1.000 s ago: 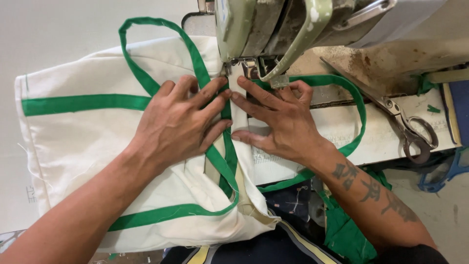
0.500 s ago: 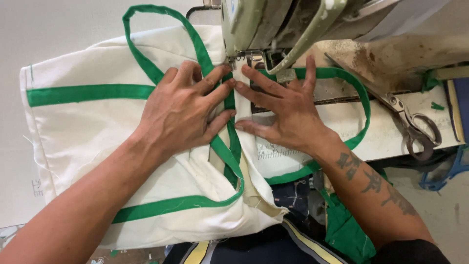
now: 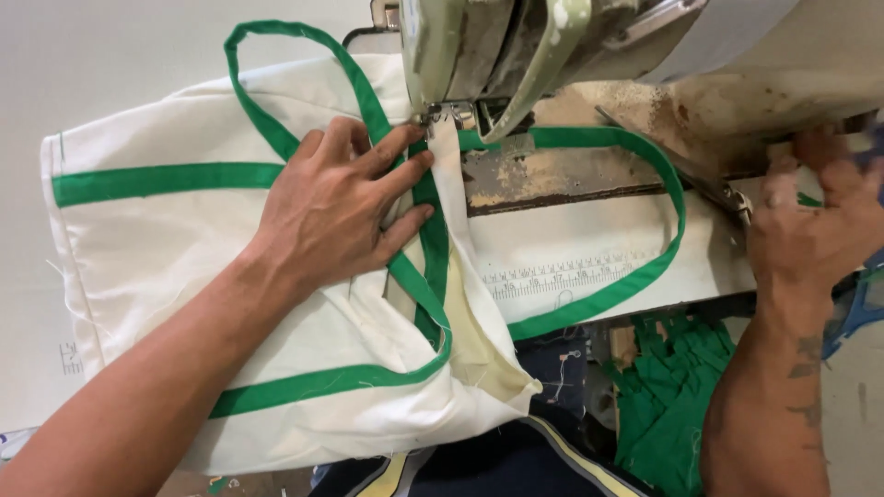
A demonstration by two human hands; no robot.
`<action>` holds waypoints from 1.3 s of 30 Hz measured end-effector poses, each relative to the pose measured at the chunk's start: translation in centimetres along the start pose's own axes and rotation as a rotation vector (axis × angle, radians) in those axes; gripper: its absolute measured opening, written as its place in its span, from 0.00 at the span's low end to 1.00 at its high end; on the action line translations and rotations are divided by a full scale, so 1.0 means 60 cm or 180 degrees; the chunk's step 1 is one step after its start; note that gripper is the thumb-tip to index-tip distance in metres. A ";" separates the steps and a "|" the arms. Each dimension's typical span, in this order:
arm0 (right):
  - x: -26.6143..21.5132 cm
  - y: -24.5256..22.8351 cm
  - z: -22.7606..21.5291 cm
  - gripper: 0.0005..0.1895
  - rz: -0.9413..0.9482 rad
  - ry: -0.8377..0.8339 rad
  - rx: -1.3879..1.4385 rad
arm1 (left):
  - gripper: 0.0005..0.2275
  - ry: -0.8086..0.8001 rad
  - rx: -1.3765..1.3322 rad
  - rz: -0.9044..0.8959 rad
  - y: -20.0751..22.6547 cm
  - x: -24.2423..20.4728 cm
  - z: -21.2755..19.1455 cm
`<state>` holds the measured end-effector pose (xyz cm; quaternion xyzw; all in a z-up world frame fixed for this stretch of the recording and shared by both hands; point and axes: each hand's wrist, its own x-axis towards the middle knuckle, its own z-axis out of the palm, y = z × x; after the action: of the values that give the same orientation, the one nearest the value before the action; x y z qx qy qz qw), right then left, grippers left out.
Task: Sewing green fabric reinforcement strips and handles onto a white canvas tote bag using an industrial sewing machine.
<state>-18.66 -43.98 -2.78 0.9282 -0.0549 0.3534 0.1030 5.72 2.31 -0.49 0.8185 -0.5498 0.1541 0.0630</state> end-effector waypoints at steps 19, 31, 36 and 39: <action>0.031 -0.430 -0.145 0.19 0.0807 -0.2129 0.2556 | 0.22 -0.0978 -0.0399 0.0391 0.073 -0.045 -0.122; 0.005 -0.457 -0.148 0.15 0.0897 -0.1807 0.1992 | 0.33 -0.0284 -0.1695 0.0676 0.074 -0.070 -0.040; 0.007 -0.474 -0.136 0.15 0.0675 -0.1852 0.1705 | 0.36 -0.0576 -0.1439 0.0752 0.049 -0.098 -0.037; 0.005 -0.489 -0.137 0.13 0.0282 -0.1504 0.2325 | 0.34 -0.0602 -0.1119 0.1072 0.021 -0.102 -0.036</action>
<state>-18.61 -13.55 -1.08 0.9558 0.0119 0.1317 -0.2627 2.04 7.81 -0.48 0.7026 -0.7002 -0.0128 0.1260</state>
